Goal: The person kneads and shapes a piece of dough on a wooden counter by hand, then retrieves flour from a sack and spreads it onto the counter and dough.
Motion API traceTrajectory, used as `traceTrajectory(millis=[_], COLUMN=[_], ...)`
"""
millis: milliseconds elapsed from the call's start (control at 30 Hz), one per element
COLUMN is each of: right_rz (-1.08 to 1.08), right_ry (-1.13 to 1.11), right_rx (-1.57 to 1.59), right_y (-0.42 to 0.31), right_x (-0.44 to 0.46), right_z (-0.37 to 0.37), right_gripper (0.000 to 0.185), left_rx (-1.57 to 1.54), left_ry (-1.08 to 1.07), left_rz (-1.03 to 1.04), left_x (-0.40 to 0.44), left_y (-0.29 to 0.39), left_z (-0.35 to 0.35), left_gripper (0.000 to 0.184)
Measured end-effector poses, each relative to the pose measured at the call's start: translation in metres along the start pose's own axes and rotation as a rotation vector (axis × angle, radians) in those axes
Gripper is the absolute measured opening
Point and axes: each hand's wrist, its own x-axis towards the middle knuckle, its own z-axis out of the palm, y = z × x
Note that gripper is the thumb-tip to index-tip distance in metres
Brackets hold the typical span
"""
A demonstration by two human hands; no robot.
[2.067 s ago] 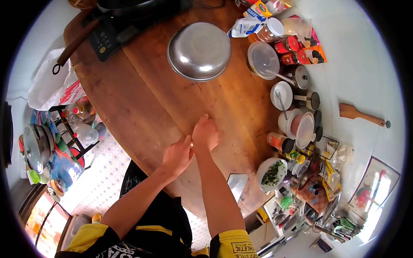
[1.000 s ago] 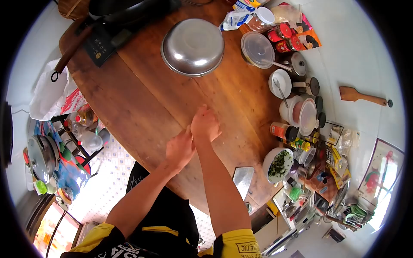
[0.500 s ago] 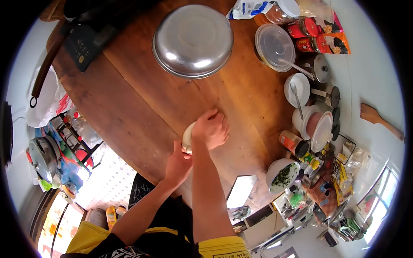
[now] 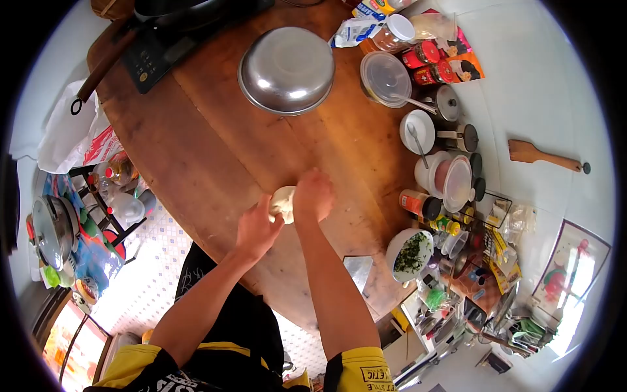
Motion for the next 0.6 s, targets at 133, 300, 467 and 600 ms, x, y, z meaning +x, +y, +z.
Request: traceTrajectory(millis=[133,300,467,600], right_rz=[-0.129,-0.329,-0.494,-0.104], right_ry=[-0.001,0.035,0.265,0.346], right_rx=[-0.237,-0.218,-0.059,-0.155], right_y=[-0.015,-0.008,0.006,-0.019], right_x=[-0.022,-0.017,-0.005,-0.001], right_z=[0.018,0.015,0.034,0.042], right_gripper=[0.045,0.032,0.028,0.028], left_rx=[0.219,0.119,-0.116,-0.275], left_ry=[-0.012,-0.089,-0.263,-0.172], left_rz=[0.092,0.015,-0.183,-0.334], left_x=[-0.004,-0.013,-0.02,-0.008], left_y=[0.002,0.002,-0.016,-0.002], left_z=[0.008,-0.015,0.003,0.024], left_gripper=[0.044,0.054,0.066,0.061])
